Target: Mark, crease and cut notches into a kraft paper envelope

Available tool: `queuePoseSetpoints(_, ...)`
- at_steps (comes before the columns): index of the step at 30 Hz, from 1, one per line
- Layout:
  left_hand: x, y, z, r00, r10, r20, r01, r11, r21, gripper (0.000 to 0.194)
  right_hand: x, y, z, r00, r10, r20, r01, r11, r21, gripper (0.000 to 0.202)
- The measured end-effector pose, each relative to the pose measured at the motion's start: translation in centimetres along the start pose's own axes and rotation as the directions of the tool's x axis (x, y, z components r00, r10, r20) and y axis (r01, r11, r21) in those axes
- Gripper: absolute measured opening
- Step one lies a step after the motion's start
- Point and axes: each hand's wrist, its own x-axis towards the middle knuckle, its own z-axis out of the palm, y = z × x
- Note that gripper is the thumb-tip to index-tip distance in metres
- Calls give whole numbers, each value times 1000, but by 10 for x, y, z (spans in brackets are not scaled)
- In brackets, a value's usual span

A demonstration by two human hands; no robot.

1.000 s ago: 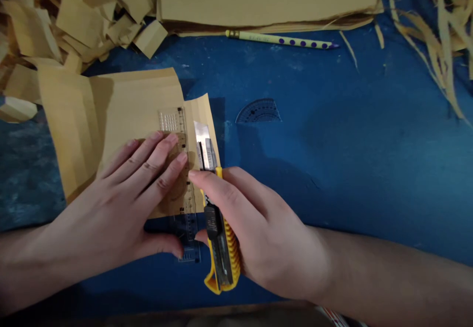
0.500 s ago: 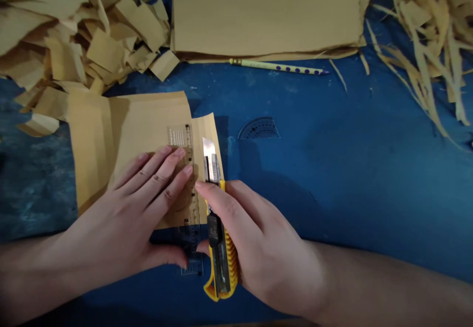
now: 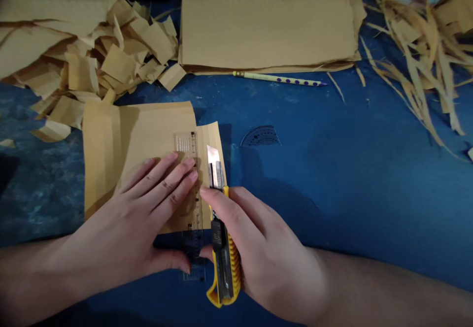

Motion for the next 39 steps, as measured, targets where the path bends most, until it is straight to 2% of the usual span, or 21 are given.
queuePoseSetpoints(13, 7, -3, -8, 1000, -1, -17, 1, 1000, 10, 121, 0, -1, 0, 999, -36, -18, 35, 999, -40, 50)
queuePoseSetpoints(27, 8, -5, -5, 999, -17, -28, 16, 1000, -19, 134, 4, 0, -1, 999, -34, -12, 33, 999, -24, 47)
queuePoseSetpoints(31, 9, -5, -6, 999, -29, 26, 30, 999, -13, 128, 4, 0, -1, 1000, -30, -2, 30, 999, -15, 50)
queuePoseSetpoints(39, 11, -6, -3, 999, -19, 26, 19, 1000, 2, 131, 2, 0, -3, 999, -34, 6, 34, 999, 4, 58)
